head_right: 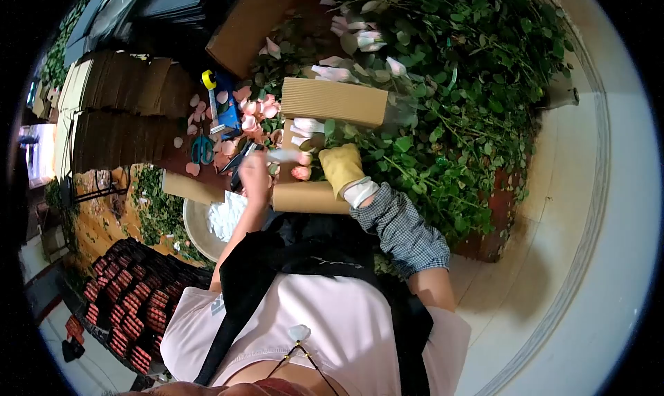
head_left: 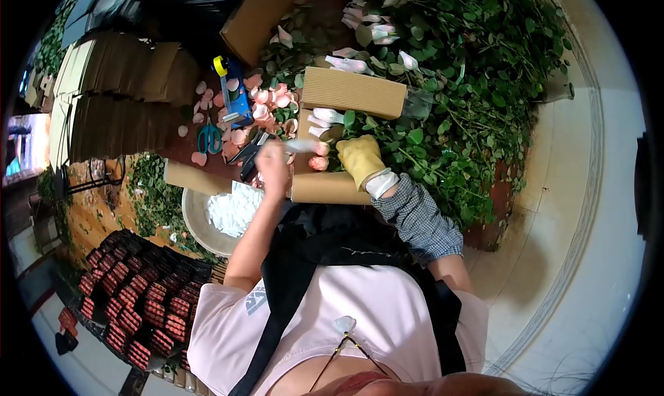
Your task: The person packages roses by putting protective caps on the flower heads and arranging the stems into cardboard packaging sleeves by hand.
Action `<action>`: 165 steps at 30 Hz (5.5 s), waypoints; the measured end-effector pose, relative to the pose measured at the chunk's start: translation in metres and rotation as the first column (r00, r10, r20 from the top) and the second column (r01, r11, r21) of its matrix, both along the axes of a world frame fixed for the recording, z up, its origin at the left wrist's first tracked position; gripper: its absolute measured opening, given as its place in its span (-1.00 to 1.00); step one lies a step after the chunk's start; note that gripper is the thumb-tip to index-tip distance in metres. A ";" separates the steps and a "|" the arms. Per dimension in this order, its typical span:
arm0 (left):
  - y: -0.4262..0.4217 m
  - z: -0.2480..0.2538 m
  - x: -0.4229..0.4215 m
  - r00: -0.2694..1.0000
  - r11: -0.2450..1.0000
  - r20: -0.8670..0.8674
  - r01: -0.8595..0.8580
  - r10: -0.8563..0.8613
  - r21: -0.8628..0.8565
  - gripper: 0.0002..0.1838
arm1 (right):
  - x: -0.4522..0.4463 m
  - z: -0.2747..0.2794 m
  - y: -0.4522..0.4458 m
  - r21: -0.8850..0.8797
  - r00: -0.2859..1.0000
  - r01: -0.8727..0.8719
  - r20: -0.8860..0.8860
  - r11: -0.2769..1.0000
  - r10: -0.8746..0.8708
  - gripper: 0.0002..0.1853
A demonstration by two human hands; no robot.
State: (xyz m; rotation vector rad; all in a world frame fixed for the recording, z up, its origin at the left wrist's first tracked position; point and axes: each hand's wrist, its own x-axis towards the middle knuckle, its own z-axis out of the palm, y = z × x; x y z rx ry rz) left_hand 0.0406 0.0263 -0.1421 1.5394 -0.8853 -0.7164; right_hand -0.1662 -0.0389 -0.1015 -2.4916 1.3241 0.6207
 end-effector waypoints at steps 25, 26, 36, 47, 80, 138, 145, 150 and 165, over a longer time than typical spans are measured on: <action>-0.039 0.010 -0.013 0.973 0.994 0.208 0.089 -0.102 0.070 -0.81 | 0.017 0.013 -0.022 -0.154 0.999 0.039 -0.020 0.987 -0.043 -0.85; -0.040 0.007 -0.006 0.991 0.998 0.120 -0.053 0.055 -0.022 -0.83 | 0.015 0.020 -0.022 -0.151 0.998 0.054 -0.019 0.987 -0.057 -0.85; -0.046 0.008 0.026 0.800 0.756 -0.071 0.588 -0.595 0.288 -0.80 | -0.005 0.023 -0.025 -0.200 0.979 0.199 -0.003 0.960 -0.203 -0.70; -0.073 0.034 -0.016 0.665 0.839 0.514 0.454 -0.543 0.299 -0.77 | -0.001 0.030 -0.028 -0.214 0.981 0.133 0.170 0.968 -0.097 -0.81; 0.107 0.026 0.177 0.800 0.421 0.317 -0.090 -0.510 0.903 -0.31 | -0.034 0.037 -0.034 -0.149 0.805 0.165 0.591 0.975 -0.046 -0.83; -0.046 -0.034 -0.026 0.868 0.911 0.280 0.379 -0.411 0.161 -0.56 | -0.074 0.088 0.013 0.038 0.549 0.553 0.735 0.832 -0.399 -0.71; -0.045 -0.027 -0.028 0.889 0.892 0.083 0.443 -0.450 0.090 -0.56 | -0.088 0.104 0.024 0.513 0.279 0.621 0.562 0.593 -0.778 -0.72; -0.049 -0.003 -0.021 0.792 0.878 0.380 0.425 -0.478 0.219 -0.55 | -0.052 0.093 0.020 0.273 0.508 0.643 0.547 0.716 -0.665 -0.74; -0.023 0.124 -0.028 0.713 0.870 0.544 0.488 -0.442 0.069 -0.61 | -0.016 0.093 0.028 -0.023 0.698 0.392 0.658 0.919 -0.281 -0.78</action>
